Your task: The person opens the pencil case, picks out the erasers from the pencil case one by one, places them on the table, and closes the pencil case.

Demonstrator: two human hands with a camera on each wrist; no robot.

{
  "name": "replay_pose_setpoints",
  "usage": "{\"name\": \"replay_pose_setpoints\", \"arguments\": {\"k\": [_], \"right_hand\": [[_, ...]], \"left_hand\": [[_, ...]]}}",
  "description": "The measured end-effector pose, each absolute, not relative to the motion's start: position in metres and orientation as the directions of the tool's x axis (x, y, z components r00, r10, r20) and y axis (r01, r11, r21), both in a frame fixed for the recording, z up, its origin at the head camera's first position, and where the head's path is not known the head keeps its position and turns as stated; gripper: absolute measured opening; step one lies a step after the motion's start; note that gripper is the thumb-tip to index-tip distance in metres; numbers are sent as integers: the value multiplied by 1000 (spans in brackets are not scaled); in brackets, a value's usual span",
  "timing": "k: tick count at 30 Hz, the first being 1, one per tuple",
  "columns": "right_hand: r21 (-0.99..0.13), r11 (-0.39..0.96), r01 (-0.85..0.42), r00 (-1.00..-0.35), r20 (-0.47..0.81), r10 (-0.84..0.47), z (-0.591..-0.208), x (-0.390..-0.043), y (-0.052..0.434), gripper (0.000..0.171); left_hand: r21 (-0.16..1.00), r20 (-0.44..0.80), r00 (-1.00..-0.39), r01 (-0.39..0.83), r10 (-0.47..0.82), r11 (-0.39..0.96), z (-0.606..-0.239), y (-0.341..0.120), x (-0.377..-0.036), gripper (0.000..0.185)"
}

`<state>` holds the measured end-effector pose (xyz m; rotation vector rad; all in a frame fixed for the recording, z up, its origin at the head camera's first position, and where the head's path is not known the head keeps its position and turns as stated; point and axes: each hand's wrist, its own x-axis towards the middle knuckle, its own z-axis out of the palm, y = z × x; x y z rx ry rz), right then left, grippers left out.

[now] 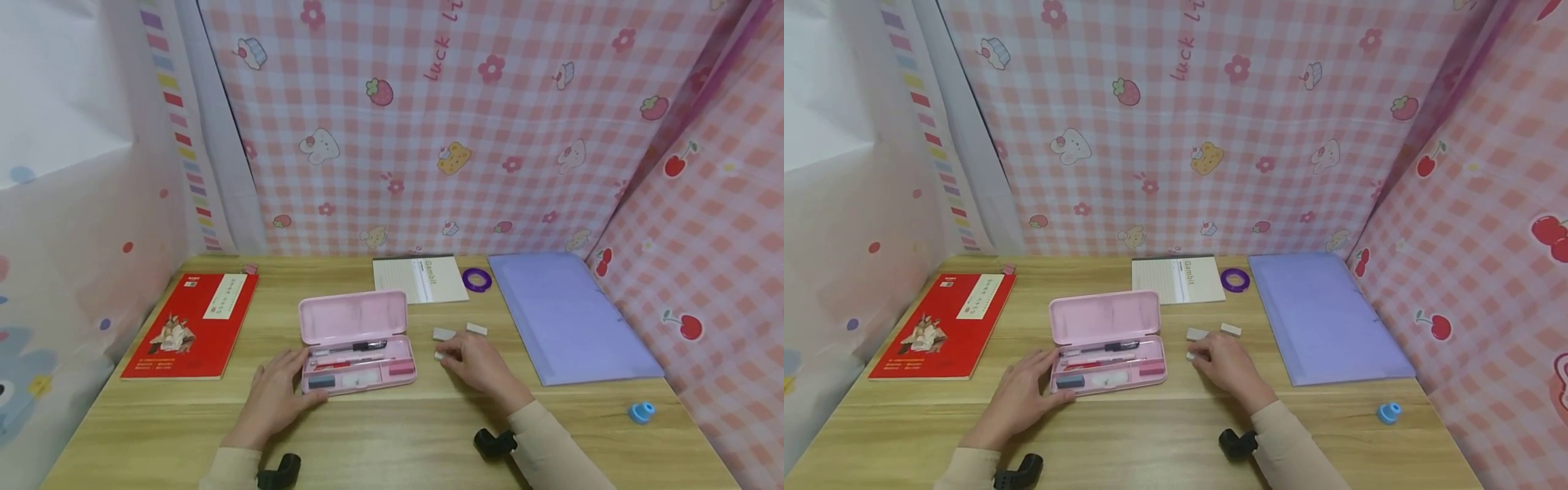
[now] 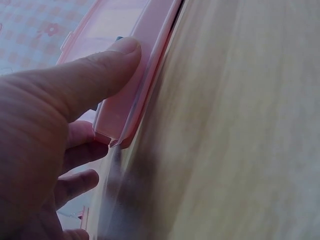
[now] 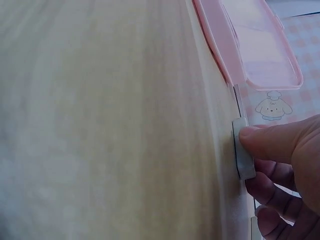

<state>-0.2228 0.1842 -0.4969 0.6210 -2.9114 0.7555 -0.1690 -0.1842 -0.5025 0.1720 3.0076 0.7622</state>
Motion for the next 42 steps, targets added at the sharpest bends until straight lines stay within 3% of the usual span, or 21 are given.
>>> {"name": "replay_pose_setpoints", "arguments": {"k": [11,18,25,42], "right_hand": [[-408,762,-503,-864,248,-437,-469,-209,139,23],[-355,666,-656,-753,253,-608,-462,-195,71,21],[-256,618,-743,-669,257,-697,-470,-191,25,18],[-244,668,-703,-711,249,-658,-479,-196,2,13]], "left_hand": [[501,137,-970,241,198,831,-501,-178,-168,79],[532,70,-979,201,193,823,-503,-178,-168,66],[516,92,-974,223,205,827,-501,-179,-167,61],[513,196,-955,294,223,806,-505,-180,-167,54]]}}
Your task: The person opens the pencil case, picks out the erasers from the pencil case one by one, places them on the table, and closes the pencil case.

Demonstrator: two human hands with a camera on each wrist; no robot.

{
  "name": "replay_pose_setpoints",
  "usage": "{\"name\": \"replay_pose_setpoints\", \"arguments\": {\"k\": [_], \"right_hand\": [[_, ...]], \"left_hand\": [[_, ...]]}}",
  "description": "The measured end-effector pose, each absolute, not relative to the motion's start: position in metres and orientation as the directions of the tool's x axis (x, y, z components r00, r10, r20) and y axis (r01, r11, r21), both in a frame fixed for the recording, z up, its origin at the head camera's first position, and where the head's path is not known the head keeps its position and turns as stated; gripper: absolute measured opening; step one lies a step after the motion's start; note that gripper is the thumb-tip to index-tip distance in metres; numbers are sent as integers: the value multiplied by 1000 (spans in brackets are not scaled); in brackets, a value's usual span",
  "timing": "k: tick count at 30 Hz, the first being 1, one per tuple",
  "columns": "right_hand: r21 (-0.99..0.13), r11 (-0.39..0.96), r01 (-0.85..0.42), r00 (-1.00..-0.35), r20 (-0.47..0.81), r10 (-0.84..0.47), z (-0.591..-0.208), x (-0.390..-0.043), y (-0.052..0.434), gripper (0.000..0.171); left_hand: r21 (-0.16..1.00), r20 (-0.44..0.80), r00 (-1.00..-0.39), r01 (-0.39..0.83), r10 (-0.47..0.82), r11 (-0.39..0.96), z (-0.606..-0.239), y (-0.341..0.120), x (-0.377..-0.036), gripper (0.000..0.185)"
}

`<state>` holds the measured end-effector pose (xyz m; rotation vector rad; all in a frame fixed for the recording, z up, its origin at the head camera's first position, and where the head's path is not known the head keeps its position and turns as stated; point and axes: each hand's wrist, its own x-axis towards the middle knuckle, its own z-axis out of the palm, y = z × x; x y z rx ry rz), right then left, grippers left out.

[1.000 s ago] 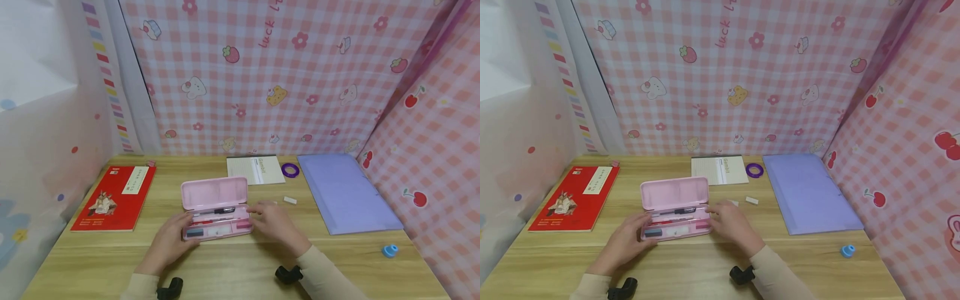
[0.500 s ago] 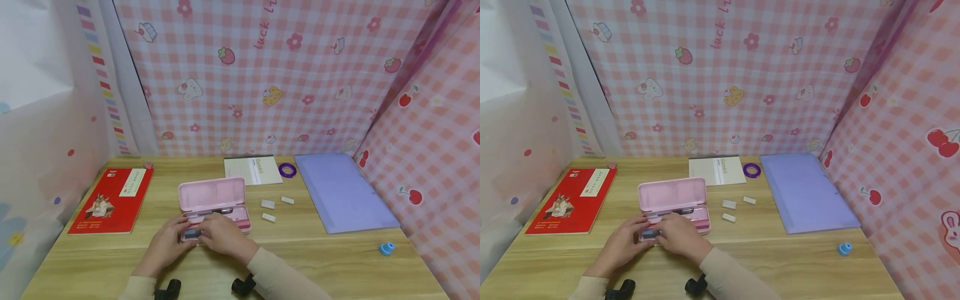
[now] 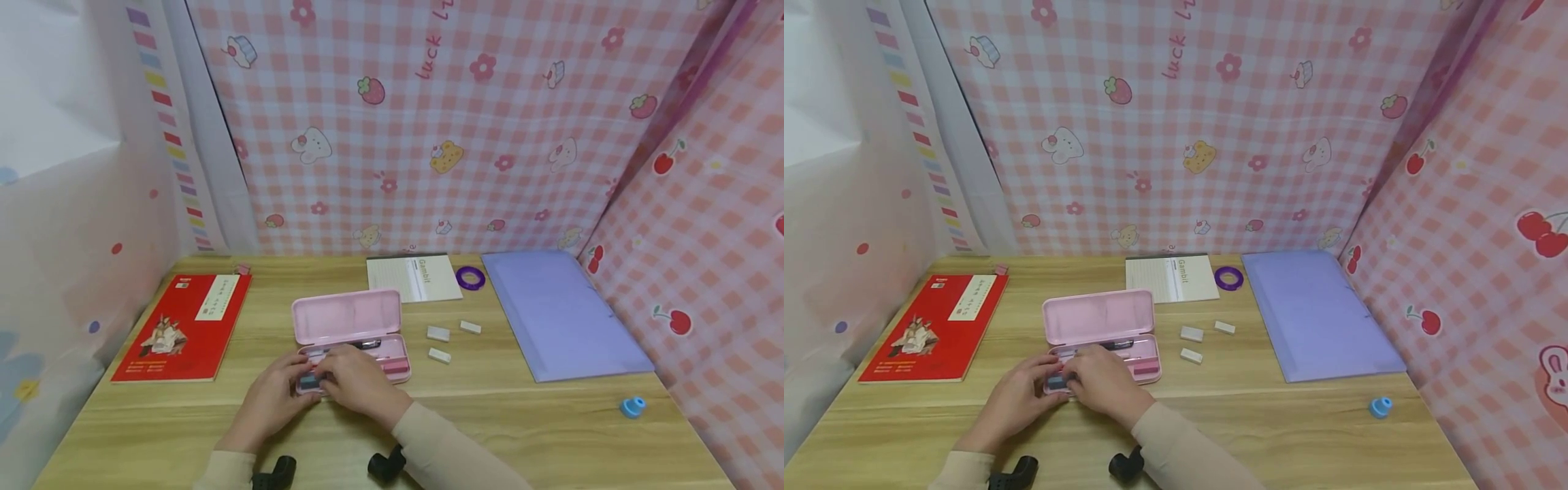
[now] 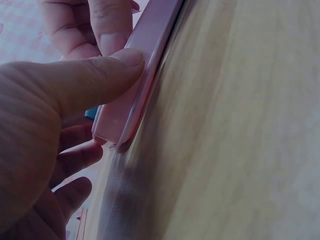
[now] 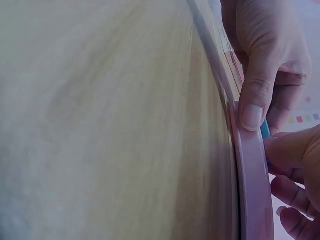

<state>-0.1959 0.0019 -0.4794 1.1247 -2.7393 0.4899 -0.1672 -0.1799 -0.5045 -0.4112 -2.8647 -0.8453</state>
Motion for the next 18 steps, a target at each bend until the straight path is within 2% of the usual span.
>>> {"name": "replay_pose_setpoints", "arguments": {"k": [6,11,14,18], "right_hand": [[-281,659,-697,-717,263,-646,-480,-197,4,15],[-358,635,-685,-728,300,-616,-470,-193,26,14],[-440,635,-635,-771,307,-559,-463,-190,53,14],[-576,659,-483,-873,260,-412,-455,-186,102,15]], "left_hand": [[519,206,-952,301,225,800,-503,-181,-168,52],[539,175,-963,267,204,799,-501,-180,-167,52],[552,132,-973,229,187,802,-498,-179,-166,53],[557,116,-978,210,175,804,-496,-178,-164,54]]}}
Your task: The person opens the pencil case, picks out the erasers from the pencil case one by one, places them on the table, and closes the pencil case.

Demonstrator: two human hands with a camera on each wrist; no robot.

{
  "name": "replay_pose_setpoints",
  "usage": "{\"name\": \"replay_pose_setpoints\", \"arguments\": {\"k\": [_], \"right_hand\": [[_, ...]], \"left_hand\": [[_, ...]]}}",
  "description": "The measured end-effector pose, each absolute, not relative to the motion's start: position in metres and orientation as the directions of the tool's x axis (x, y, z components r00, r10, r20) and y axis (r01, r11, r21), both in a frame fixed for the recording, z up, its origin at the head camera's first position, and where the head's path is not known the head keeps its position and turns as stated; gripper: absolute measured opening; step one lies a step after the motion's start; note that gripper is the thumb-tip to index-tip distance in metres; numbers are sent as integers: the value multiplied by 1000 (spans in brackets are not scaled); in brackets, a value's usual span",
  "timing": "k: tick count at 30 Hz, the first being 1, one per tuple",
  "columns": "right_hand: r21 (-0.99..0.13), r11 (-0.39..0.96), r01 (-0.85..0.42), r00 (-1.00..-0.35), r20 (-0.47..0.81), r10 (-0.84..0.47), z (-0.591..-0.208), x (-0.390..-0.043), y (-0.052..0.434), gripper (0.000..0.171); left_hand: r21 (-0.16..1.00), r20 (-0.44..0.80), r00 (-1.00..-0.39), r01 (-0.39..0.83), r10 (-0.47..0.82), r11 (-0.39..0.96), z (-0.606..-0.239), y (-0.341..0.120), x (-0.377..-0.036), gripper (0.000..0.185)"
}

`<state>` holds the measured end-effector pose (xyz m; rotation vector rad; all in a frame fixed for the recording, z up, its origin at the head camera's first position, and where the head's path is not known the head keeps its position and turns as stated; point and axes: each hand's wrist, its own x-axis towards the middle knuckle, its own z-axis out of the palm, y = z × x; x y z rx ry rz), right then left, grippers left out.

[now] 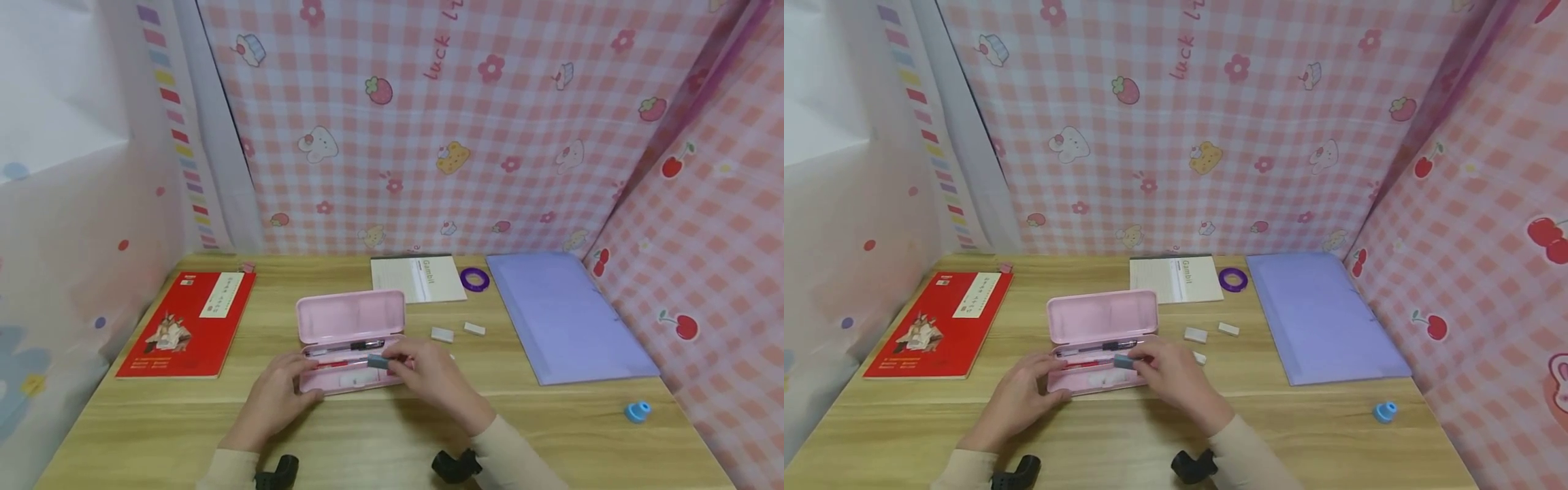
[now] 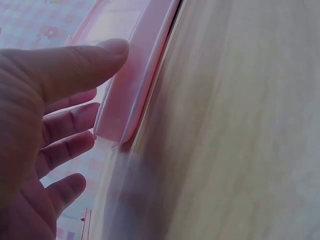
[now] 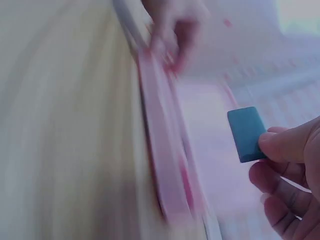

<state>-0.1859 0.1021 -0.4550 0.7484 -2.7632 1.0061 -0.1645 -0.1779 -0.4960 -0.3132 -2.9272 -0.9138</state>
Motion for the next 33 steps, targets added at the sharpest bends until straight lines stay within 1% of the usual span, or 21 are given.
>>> {"name": "replay_pose_setpoints", "arguments": {"k": [2,5,8,13,18,24,28,33], "right_hand": [[-630,665,-402,-914,236,-329,-454,-186,132,15],[-668,689,-282,-959,180,-217,-458,-191,175,13],[-689,699,-192,-981,140,-132,-464,-195,211,13],[-671,732,-115,-993,93,-71,-473,-200,247,14],[-665,742,-78,-997,62,-49,-480,-202,258,14],[-667,743,-59,-998,49,-35,-487,-207,257,14],[-642,765,-48,-999,42,-27,-491,-211,254,15],[-608,790,-77,-997,49,-60,-495,-215,247,22]], "left_hand": [[550,130,-975,223,181,805,-496,-176,-164,53],[530,147,-968,252,205,810,-495,-173,-164,52],[498,147,-962,272,229,824,-494,-171,-165,52],[427,131,-949,314,286,848,-491,-166,-170,50],[378,94,-935,350,341,857,-486,-161,-179,44],[400,35,-925,360,378,843,-476,-156,-186,39],[410,17,-919,366,394,835,-472,-155,-187,37],[428,3,-912,372,411,824,-470,-154,-188,36]]}}
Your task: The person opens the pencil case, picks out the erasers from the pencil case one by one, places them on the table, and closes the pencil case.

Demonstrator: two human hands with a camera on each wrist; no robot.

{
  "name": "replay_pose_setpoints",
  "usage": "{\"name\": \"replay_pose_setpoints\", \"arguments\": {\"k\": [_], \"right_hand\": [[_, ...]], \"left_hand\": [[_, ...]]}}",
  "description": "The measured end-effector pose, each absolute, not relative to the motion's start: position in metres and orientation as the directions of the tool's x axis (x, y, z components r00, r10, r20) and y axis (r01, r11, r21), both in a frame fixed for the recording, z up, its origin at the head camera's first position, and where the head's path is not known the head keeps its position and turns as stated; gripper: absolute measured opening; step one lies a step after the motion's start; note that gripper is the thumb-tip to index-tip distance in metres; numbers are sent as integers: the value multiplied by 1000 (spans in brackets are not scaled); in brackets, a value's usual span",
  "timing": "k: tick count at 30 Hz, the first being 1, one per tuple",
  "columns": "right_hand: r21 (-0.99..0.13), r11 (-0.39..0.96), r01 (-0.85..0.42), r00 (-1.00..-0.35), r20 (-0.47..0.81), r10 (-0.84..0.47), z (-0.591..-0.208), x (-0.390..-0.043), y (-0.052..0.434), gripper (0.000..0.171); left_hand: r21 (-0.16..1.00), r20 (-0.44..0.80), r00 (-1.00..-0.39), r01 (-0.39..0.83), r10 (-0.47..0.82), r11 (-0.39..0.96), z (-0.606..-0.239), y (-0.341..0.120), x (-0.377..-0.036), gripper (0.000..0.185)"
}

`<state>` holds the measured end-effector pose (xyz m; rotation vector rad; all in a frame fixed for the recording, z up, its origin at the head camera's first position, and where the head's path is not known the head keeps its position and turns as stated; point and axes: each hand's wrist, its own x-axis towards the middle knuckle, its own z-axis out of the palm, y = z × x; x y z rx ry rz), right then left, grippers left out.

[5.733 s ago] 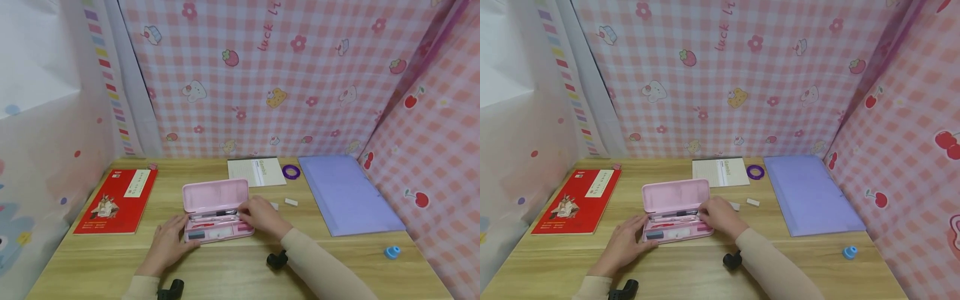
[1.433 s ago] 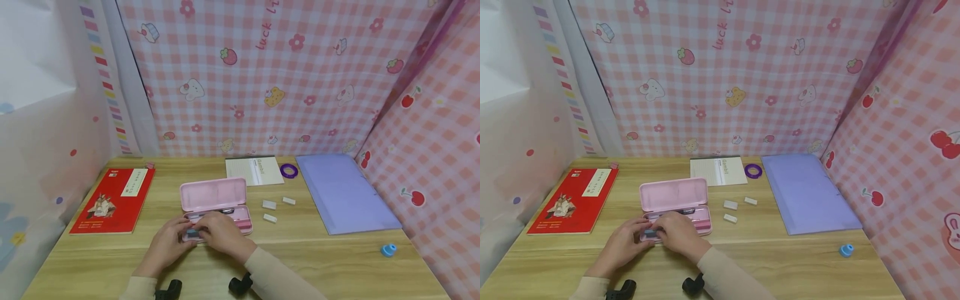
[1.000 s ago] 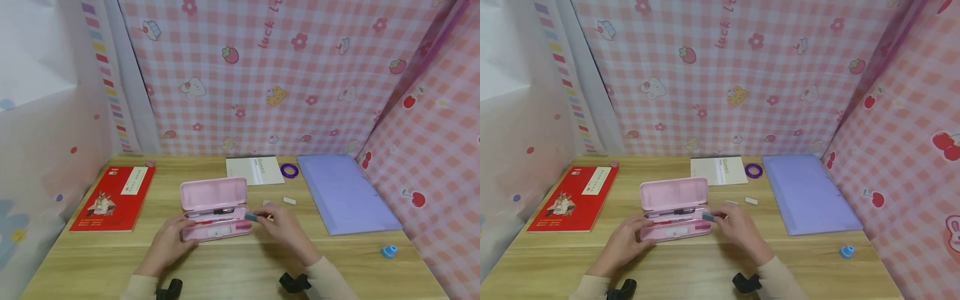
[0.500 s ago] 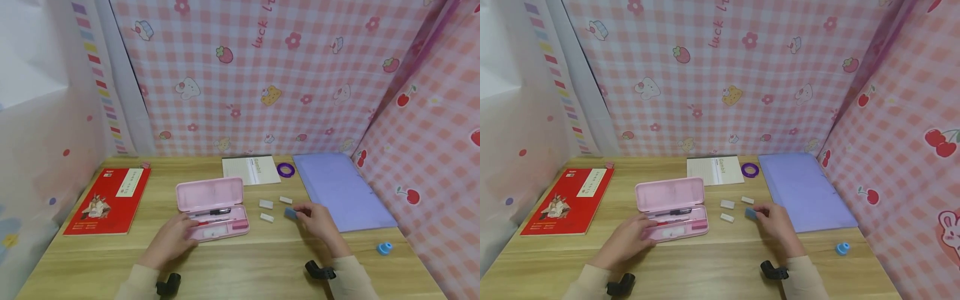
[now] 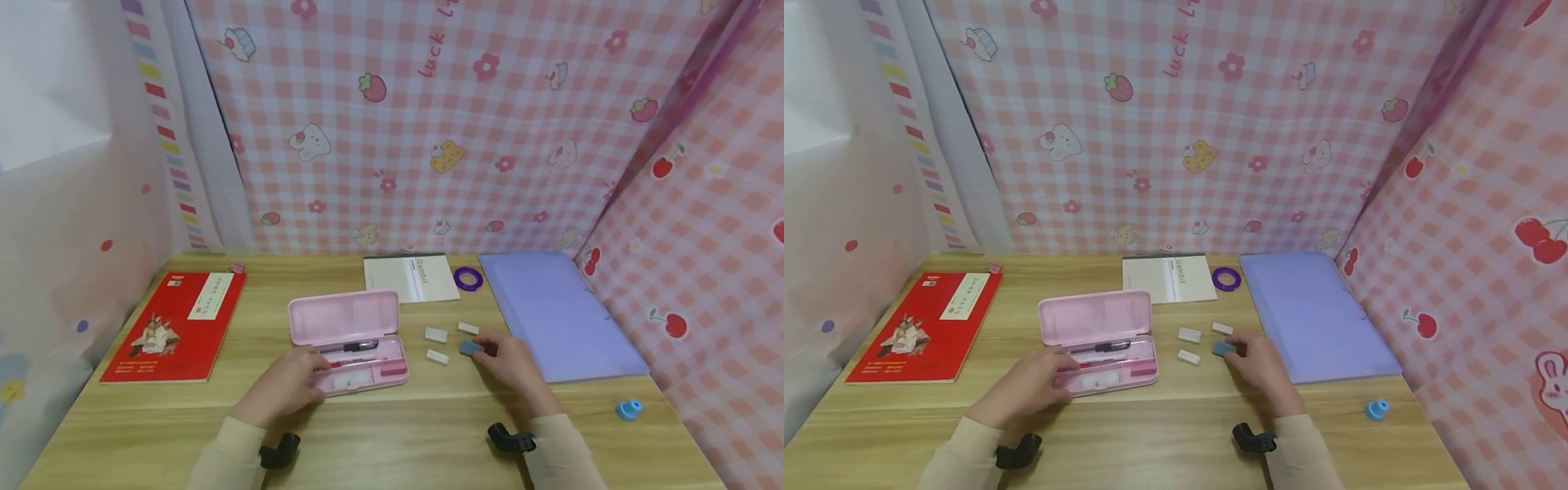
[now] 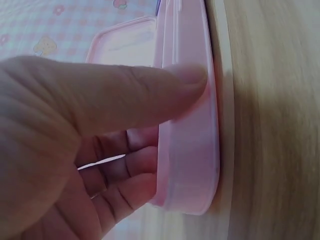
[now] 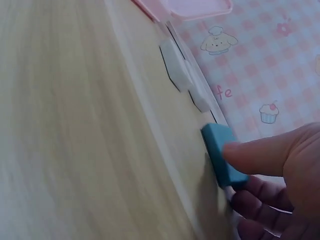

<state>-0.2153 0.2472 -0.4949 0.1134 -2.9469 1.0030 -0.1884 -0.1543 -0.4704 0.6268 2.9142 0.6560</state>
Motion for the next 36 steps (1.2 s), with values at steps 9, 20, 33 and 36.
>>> {"name": "replay_pose_setpoints", "arguments": {"k": [9,20,33,36], "right_hand": [[-593,786,-173,-985,124,-123,-502,-215,234,25],[-574,806,-143,-989,106,-100,-501,-214,229,25],[-566,812,-146,-989,115,-97,-503,-214,230,25],[-567,811,-142,-989,109,-96,-502,-214,231,25]], "left_hand": [[444,-36,-914,349,405,825,-475,-157,-189,39],[459,-29,-916,343,400,820,-475,-158,-189,37],[466,-18,-915,348,402,813,-474,-158,-190,36],[467,-23,-916,344,400,815,-475,-158,-192,35]]}}
